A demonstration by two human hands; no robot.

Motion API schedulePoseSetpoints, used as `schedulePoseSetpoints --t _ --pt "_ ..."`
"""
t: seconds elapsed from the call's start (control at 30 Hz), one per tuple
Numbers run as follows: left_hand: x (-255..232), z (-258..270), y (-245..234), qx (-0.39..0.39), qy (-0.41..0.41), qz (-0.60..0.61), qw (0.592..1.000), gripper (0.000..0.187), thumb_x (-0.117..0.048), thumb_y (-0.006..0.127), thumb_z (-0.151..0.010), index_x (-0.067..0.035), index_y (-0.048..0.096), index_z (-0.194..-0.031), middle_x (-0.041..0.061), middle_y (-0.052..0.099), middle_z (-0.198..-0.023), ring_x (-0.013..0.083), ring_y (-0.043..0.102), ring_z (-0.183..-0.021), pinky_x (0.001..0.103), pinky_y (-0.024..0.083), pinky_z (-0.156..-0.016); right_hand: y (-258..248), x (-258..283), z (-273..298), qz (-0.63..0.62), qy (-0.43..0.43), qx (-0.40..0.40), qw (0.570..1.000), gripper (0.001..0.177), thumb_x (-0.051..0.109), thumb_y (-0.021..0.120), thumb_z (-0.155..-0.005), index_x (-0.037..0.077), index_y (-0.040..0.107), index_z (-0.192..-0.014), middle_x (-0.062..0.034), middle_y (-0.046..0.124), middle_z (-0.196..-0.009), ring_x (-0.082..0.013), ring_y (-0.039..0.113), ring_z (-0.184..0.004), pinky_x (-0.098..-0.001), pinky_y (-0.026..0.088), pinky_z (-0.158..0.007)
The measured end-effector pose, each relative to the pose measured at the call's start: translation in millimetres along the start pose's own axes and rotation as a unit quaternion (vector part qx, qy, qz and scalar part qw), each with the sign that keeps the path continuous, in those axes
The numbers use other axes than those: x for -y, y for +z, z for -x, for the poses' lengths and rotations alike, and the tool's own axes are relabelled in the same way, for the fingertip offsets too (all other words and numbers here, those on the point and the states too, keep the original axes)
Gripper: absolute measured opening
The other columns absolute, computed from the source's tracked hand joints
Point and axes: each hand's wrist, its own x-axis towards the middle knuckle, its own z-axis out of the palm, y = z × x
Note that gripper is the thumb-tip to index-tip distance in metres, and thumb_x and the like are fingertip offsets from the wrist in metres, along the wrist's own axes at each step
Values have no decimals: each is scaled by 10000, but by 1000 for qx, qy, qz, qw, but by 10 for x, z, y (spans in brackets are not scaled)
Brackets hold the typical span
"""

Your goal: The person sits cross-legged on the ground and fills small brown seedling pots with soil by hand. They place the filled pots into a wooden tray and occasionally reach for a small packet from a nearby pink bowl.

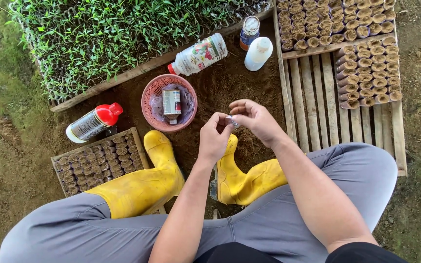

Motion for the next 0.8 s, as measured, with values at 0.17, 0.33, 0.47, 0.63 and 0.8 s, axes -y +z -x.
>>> schedulePoseSetpoints --t 0.17,0.33,0.47,0.63,0.8 --pt "15 -2 -6 -34 14 -22 999 92 -80 670 -884 -124 710 -953 29 664 -758 116 613 -684 286 532 -630 -18 -212 -52 62 -28 -20 997 144 26 716 -927 14 716 -1071 -83 708 -893 -116 674 -823 -264 599 -757" --pt "62 -30 -47 -90 33 -15 995 137 -61 587 -923 -108 715 -938 75 638 -777 157 598 -711 301 509 -641 -20 -187 -42 73 -43 -27 996 95 48 713 -957 14 712 -1046 -68 707 -882 -103 677 -822 -259 612 -758" --pt "28 -9 -21 -95 20 -3 995 139 -100 597 -944 -115 735 -938 63 663 -772 144 593 -722 299 516 -667 -10 -194 -30 105 -52 -25 993 102 82 739 -949 33 732 -1038 -51 717 -849 -99 689 -781 -256 606 -728" --pt "28 4 19 -82 -2 -18 996 117 -151 644 -937 -128 756 -911 30 659 -722 114 574 -674 284 508 -631 -11 -207 -38 103 -62 -28 992 92 82 746 -944 35 737 -1023 -53 726 -827 -101 696 -763 -264 609 -725" --pt "106 -4 5 -65 42 -60 995 30 -141 717 -882 -130 745 -876 50 664 -732 142 585 -642 293 494 -613 25 -132 18 124 -64 -23 990 83 90 728 -960 35 744 -1019 -43 721 -816 -88 667 -767 -263 589 -719"
